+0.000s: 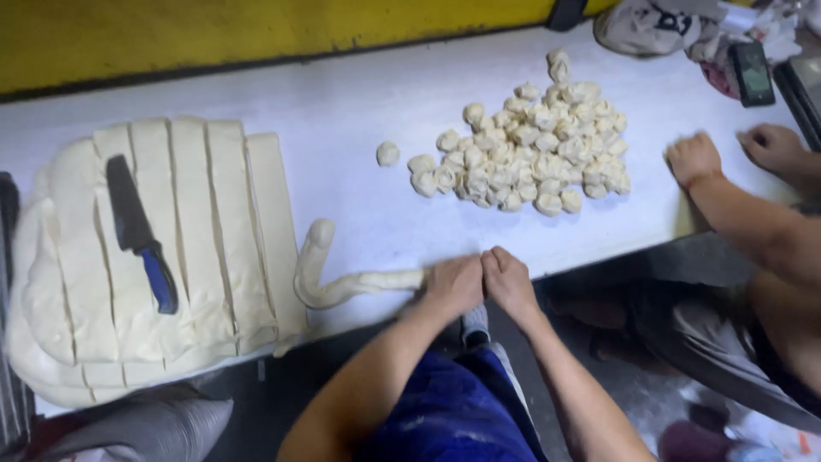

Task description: Cutting a large sheet of dough into strips and then pinching off small individual portions by hand.

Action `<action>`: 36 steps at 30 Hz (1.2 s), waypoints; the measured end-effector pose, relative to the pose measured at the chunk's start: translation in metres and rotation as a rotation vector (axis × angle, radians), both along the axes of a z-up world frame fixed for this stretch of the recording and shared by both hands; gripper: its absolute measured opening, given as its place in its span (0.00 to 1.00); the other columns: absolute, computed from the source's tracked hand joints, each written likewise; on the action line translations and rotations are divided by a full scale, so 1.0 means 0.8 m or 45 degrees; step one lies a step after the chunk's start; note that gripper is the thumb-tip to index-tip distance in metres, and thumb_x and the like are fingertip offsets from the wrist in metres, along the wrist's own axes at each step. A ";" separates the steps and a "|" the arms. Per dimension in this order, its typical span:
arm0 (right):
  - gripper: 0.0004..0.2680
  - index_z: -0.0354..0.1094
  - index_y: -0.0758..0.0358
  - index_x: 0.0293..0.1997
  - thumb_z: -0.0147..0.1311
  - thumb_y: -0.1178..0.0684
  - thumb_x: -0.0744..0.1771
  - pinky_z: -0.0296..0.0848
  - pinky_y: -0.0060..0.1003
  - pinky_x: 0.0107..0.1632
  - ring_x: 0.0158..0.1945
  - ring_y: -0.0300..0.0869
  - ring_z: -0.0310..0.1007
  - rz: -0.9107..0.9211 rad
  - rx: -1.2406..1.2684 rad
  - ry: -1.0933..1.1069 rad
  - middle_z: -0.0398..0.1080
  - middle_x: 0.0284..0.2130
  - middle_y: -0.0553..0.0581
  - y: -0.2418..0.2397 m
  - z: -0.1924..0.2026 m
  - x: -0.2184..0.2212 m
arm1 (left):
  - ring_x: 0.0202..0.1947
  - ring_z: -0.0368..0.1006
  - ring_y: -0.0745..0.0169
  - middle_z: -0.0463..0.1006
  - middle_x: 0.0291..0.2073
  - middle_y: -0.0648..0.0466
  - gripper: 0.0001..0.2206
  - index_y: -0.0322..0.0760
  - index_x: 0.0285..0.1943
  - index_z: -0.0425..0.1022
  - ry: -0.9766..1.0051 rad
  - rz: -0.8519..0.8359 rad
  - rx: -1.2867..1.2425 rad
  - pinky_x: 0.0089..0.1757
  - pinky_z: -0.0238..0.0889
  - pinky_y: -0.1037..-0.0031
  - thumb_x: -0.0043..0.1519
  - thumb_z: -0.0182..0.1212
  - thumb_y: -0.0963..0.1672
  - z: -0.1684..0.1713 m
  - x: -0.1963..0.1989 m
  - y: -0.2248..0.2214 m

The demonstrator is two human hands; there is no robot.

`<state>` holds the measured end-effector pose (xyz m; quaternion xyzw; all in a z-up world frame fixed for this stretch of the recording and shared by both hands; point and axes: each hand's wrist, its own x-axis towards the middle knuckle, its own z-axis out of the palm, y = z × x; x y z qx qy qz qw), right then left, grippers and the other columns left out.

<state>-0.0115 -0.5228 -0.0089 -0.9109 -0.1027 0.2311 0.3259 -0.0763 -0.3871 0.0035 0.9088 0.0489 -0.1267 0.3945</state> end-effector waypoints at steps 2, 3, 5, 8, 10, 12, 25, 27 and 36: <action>0.15 0.71 0.66 0.37 0.42 0.45 0.70 0.72 0.59 0.47 0.46 0.67 0.75 0.094 0.019 0.084 0.74 0.34 0.75 -0.026 -0.005 -0.016 | 0.43 0.79 0.38 0.81 0.36 0.42 0.11 0.32 0.45 0.77 0.000 -0.070 0.162 0.45 0.67 0.52 0.56 0.59 0.42 -0.042 0.024 -0.008; 0.14 0.73 0.66 0.36 0.43 0.47 0.69 0.72 0.59 0.46 0.44 0.67 0.76 0.191 0.082 0.127 0.75 0.31 0.75 -0.025 -0.005 -0.008 | 0.38 0.81 0.42 0.83 0.31 0.45 0.07 0.34 0.39 0.80 -0.039 -0.135 0.370 0.42 0.70 0.56 0.55 0.59 0.40 -0.058 0.051 0.002; 0.09 0.73 0.61 0.34 0.49 0.49 0.69 0.71 0.47 0.43 0.38 0.52 0.73 0.600 0.324 0.163 0.73 0.30 0.61 0.019 0.141 -0.092 | 0.46 0.78 0.42 0.81 0.43 0.45 0.12 0.36 0.48 0.79 0.202 -0.073 0.348 0.47 0.69 0.56 0.59 0.52 0.41 -0.013 0.068 0.023; 0.07 0.70 0.54 0.35 0.50 0.49 0.70 0.67 0.39 0.47 0.40 0.42 0.71 0.851 0.591 -0.267 0.70 0.34 0.49 0.000 0.236 -0.138 | 0.51 0.75 0.38 0.78 0.51 0.41 0.23 0.36 0.57 0.72 0.183 -0.024 0.323 0.48 0.69 0.53 0.55 0.62 0.49 -0.045 0.051 0.012; 0.08 0.67 0.53 0.36 0.45 0.46 0.70 0.65 0.44 0.53 0.46 0.46 0.73 0.684 0.634 -0.768 0.71 0.39 0.50 -0.002 0.199 -0.082 | 0.47 0.75 0.34 0.77 0.48 0.37 0.38 0.34 0.58 0.65 -0.115 -0.023 0.368 0.45 0.69 0.50 0.48 0.78 0.57 -0.054 0.027 0.020; 0.10 0.71 0.66 0.50 0.58 0.49 0.69 0.68 0.49 0.53 0.49 0.58 0.71 0.001 0.231 -1.030 0.71 0.41 0.64 -0.036 0.098 -0.011 | 0.45 0.76 0.36 0.77 0.42 0.40 0.15 0.31 0.57 0.73 -0.220 0.109 0.514 0.41 0.70 0.47 0.61 0.60 0.40 -0.027 -0.006 0.030; 0.14 0.68 0.65 0.40 0.43 0.43 0.72 0.71 0.57 0.49 0.48 0.66 0.75 0.018 0.100 -0.088 0.73 0.35 0.74 0.055 -0.077 -0.008 | 0.47 0.71 0.28 0.73 0.41 0.37 0.20 0.26 0.52 0.68 -0.273 0.232 0.129 0.51 0.61 0.49 0.51 0.65 0.39 -0.051 -0.025 0.033; 0.14 0.74 0.61 0.37 0.46 0.43 0.71 0.73 0.51 0.47 0.45 0.56 0.79 0.004 0.102 0.109 0.77 0.32 0.67 0.025 -0.092 0.010 | 0.43 0.78 0.36 0.80 0.37 0.44 0.11 0.35 0.45 0.75 -0.033 0.064 0.077 0.43 0.66 0.52 0.55 0.59 0.44 -0.045 -0.011 0.034; 0.30 0.58 0.67 0.72 0.62 0.38 0.65 0.62 0.60 0.65 0.65 0.67 0.63 0.269 0.033 -0.175 0.66 0.62 0.72 0.015 0.073 0.003 | 0.55 0.68 0.32 0.71 0.52 0.38 0.37 0.33 0.67 0.61 0.012 -0.018 0.266 0.52 0.59 0.46 0.48 0.75 0.45 0.034 -0.024 0.061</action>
